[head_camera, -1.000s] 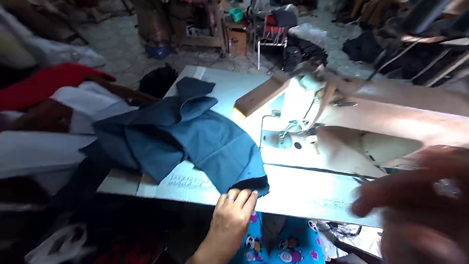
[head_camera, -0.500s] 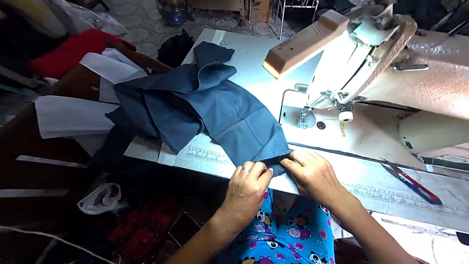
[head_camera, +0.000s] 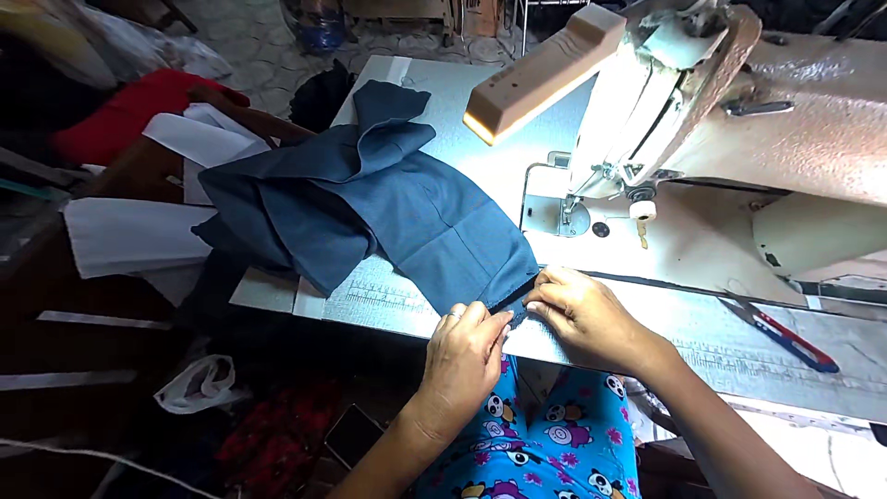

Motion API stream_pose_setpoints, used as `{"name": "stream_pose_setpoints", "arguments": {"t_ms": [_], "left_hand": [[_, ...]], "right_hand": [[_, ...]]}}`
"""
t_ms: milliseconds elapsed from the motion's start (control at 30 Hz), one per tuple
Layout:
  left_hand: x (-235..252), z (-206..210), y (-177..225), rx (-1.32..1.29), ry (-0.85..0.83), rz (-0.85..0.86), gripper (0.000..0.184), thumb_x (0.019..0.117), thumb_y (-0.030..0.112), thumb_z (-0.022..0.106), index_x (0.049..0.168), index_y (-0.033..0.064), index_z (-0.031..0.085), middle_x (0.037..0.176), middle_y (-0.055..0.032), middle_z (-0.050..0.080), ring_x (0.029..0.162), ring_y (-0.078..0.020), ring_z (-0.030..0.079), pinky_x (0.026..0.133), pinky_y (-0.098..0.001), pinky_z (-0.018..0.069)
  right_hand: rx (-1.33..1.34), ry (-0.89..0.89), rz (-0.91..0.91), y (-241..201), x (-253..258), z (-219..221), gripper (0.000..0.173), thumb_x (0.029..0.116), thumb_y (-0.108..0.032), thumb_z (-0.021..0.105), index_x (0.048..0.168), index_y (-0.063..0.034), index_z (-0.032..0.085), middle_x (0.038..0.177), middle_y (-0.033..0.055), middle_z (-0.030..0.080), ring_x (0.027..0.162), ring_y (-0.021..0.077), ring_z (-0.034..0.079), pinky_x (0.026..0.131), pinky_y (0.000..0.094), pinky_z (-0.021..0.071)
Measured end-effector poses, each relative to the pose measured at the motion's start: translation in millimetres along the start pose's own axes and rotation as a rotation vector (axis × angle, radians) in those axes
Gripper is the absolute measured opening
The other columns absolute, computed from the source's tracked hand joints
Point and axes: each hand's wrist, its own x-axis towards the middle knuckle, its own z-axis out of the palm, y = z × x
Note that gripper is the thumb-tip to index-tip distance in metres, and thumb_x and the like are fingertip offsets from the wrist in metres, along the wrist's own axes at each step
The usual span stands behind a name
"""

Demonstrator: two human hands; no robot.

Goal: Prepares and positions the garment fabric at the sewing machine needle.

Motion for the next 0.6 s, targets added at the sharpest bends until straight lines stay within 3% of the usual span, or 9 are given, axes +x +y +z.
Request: {"name": "stream_pose_setpoints", "arguments": {"t_ms": [200, 467, 600], "left_hand": [[1.6, -1.3, 3.2, -0.051, 0.024, -0.087, 0.027, 0.0938, 0.013, 0.055, 0.109, 0.004, 0.076, 0.091, -0.0093, 0.074, 0.083, -0.0255, 0.07, 0.075, -0.0404, 0.056], [4.6, 5.1, 3.8, 0.012, 0.092, -0.084, 0.02, 0.0899, 0.008, 0.06, 0.103, 0.0004, 0.073, 0.082, -0.0108, 0.071, 0.071, -0.0248, 0.069, 0.065, -0.0378, 0.0574], [6.9, 2.4, 3.3, 0.013, 0.066, -0.086, 0.019, 0.0882, 0.006, 0.064, 0.103, -0.0015, 0.072, 0.08, -0.0118, 0.07, 0.068, -0.0255, 0.068, 0.064, -0.0387, 0.0577]], "right_hand": [[-0.014, 0.111, 0.011, -0.3, 3.2, 9.8, 0.021, 0.0963, -0.019, 0.062, 0.088, -0.0075, 0.077, 0.085, 0.0057, 0.07, 0.084, 0.0192, 0.069, 0.073, 0.0347, 0.0549], [-0.163, 0.211, 0.01, -6.8, 7.0, 20.2, 0.018, 0.0924, -0.019, 0.066, 0.084, -0.0075, 0.076, 0.076, 0.0064, 0.067, 0.075, 0.0226, 0.067, 0.064, 0.0366, 0.0528], [-0.173, 0.225, 0.003, -7.5, 6.0, 23.1, 0.016, 0.0921, -0.018, 0.067, 0.085, -0.0069, 0.076, 0.077, 0.007, 0.068, 0.076, 0.0244, 0.068, 0.066, 0.0385, 0.0537]]}}
